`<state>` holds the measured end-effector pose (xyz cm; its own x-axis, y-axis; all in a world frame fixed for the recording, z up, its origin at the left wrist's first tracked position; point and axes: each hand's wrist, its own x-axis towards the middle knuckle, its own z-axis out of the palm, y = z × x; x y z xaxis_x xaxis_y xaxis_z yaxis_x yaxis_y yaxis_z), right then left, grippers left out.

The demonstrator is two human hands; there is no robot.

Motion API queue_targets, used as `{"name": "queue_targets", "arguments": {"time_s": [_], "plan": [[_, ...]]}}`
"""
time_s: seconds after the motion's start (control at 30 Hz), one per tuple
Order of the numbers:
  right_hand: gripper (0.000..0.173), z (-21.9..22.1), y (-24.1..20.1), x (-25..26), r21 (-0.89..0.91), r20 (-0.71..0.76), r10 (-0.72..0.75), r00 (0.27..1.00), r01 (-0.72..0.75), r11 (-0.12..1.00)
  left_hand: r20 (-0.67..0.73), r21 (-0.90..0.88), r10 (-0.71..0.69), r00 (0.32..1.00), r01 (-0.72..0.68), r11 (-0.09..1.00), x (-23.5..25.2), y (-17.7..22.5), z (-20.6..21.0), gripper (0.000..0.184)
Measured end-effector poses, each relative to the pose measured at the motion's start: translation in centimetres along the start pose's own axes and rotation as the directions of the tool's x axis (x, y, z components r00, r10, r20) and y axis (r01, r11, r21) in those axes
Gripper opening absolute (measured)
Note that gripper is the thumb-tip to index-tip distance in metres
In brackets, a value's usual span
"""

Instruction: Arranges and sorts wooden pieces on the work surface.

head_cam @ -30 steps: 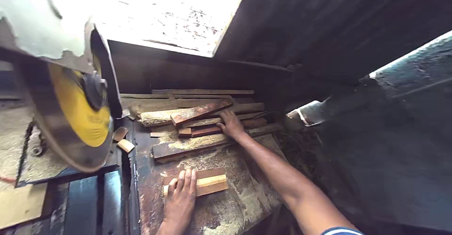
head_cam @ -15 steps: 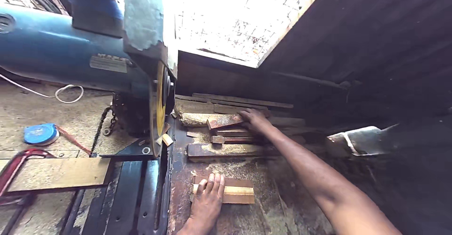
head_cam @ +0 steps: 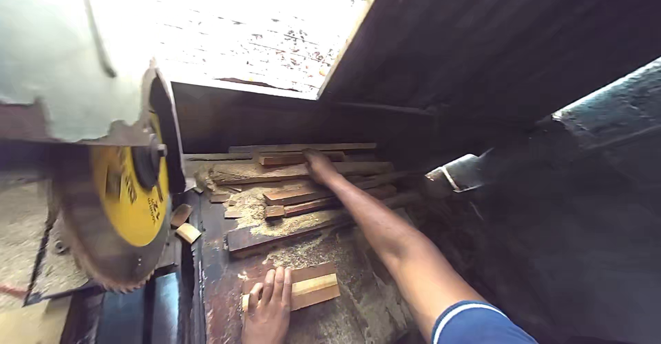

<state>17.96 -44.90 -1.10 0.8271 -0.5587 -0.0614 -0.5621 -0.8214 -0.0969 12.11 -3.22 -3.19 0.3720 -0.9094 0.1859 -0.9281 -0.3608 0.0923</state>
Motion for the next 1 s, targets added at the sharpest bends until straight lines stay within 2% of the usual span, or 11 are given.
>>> {"name": "queue_targets", "arguments": {"time_s": [0.1, 0.17, 0.27, 0.3, 0.4, 0.5, 0.6, 0.7, 0.8, 0.9, 1.0], "plan": [[0.043, -0.1, -1.1, -1.2, 0.005, -0.178, -0.03, 0.984, 0.032, 0.999, 0.008, -0.001, 0.014, 1.0, -0.014, 1.0, -0.1, -0.1, -0.1, 0.068], [0.045, 0.0, -1.9, -2.1, 0.031, -0.192, -0.059, 0.98, 0.066, 0.997, 0.003, 0.006, 0.018, 1.0, -0.018, 1.0, -0.1, -0.2, -0.1, 0.068], [0.066, 0.6, -1.4, -3.1, 0.082, -0.128, -0.083, 0.988, 0.094, 0.992, -0.018, 0.013, 0.015, 1.0, -0.015, 1.0, -0.1, 0.0, 0.0, 0.065], [0.067, 0.5, -0.9, -3.5, 0.089, -0.12, -0.079, 0.99, 0.09, 0.992, -0.013, 0.012, 0.011, 1.0, -0.01, 1.0, -0.1, 0.1, 0.0, 0.064], [0.058, 0.0, 1.1, -3.6, 0.051, -0.04, -0.056, 0.998, 0.058, 0.997, 0.01, 0.02, 0.0, 1.0, 0.0, 1.0, -0.3, -0.2, -0.1, 0.062], [0.048, -1.6, 3.2, -2.1, -0.034, 0.074, -0.096, 0.993, 0.098, 0.995, 0.026, 0.017, 0.001, 1.0, -0.002, 1.0, -0.1, -0.2, -0.3, 0.06], [0.028, -3.2, 4.1, 0.2, -0.02, 0.004, -0.012, 1.0, 0.012, 1.0, 0.017, 0.018, 0.005, 1.0, -0.005, 1.0, -0.2, 0.0, -0.2, 0.061], [0.029, -5.1, 3.7, 1.9, 0.024, 0.019, 0.084, 0.996, -0.084, 0.996, 0.017, 0.032, 0.007, 1.0, -0.008, 0.999, -0.2, 0.0, -0.4, 0.06], [0.028, -6.0, 2.7, 1.5, 0.028, 0.155, 0.029, 0.988, -0.033, 0.999, 0.011, 0.035, 0.002, 1.0, -0.003, 0.999, 0.0, -0.1, -0.2, 0.057], [0.022, -4.2, 3.1, -0.7, 0.048, 0.285, -0.07, 0.956, 0.058, 0.997, 0.021, 0.018, -0.003, 1.0, 0.003, 1.0, -0.2, 0.0, -0.3, 0.057], [0.026, -1.8, 3.6, -3.3, 0.066, 0.24, -0.122, 0.963, 0.109, 0.992, 0.01, -0.002, -0.003, 1.0, 0.003, 1.0, 0.0, -0.1, -0.4, 0.057]]}}
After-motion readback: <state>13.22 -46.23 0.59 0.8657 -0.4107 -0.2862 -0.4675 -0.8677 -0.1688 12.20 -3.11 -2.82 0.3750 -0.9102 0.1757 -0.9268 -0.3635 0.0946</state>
